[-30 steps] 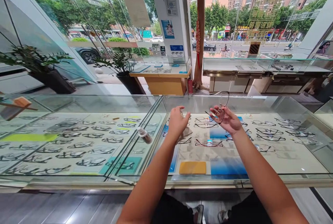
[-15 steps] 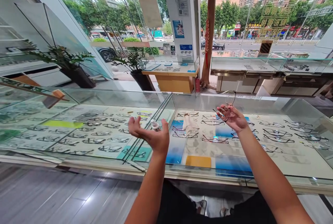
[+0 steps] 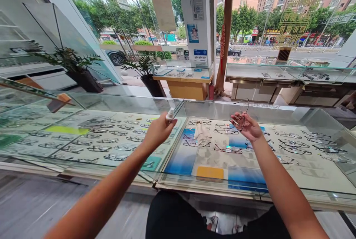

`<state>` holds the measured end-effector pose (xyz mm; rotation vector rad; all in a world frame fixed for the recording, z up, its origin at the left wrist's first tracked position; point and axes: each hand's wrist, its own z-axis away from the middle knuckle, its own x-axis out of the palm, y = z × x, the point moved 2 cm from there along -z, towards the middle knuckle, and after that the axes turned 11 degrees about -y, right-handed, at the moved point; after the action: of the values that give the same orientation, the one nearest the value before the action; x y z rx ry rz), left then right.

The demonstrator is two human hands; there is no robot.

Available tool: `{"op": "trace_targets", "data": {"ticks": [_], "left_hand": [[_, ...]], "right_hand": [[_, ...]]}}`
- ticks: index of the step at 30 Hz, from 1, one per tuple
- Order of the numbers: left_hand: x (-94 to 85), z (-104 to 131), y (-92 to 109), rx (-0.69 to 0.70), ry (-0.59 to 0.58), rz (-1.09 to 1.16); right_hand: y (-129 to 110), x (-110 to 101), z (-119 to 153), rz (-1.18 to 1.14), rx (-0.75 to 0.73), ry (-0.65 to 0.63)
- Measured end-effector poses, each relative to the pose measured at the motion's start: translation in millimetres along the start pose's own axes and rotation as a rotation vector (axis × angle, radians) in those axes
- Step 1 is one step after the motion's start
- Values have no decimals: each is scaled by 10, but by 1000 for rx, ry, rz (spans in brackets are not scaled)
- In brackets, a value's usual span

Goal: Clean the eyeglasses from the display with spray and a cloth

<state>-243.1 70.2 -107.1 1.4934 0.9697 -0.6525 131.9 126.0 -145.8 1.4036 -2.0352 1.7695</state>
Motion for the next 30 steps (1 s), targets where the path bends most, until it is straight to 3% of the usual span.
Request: {"op": "trace_targets", "data": {"ticks": [3, 6, 8, 10, 13, 15, 19, 22, 24, 30], "left_hand": [[-562, -460, 281, 184, -14, -414], [-993, -972, 510, 310, 57, -609], [-1135, -1241, 580, 302, 140, -581], [-1117, -1396, 594, 248, 207, -469], [-778, -1387, 634, 188, 284, -283], [-412, -1258, 708, 220, 349, 345], [415, -895, 1032, 295, 267, 641], [851, -613, 1250, 369, 4, 853], [1005, -445, 1355, 402, -202, 968], [1096, -175, 1507, 415, -733, 1212]], "right_hand": [[8, -8, 2, -10, -6, 1], [9, -24, 8, -12, -29, -1], [11, -29, 11, 1, -40, -7], [16, -27, 11, 18, -42, -7], [24, -18, 9, 28, -40, -1], [25, -8, 9, 30, -39, -6], [8, 45, 17, 37, -36, -18], [-5, 108, 32, 41, -29, -7], [-4, 149, 41, 55, -22, 2], [49, 228, 64, 131, 32, 6]]}}
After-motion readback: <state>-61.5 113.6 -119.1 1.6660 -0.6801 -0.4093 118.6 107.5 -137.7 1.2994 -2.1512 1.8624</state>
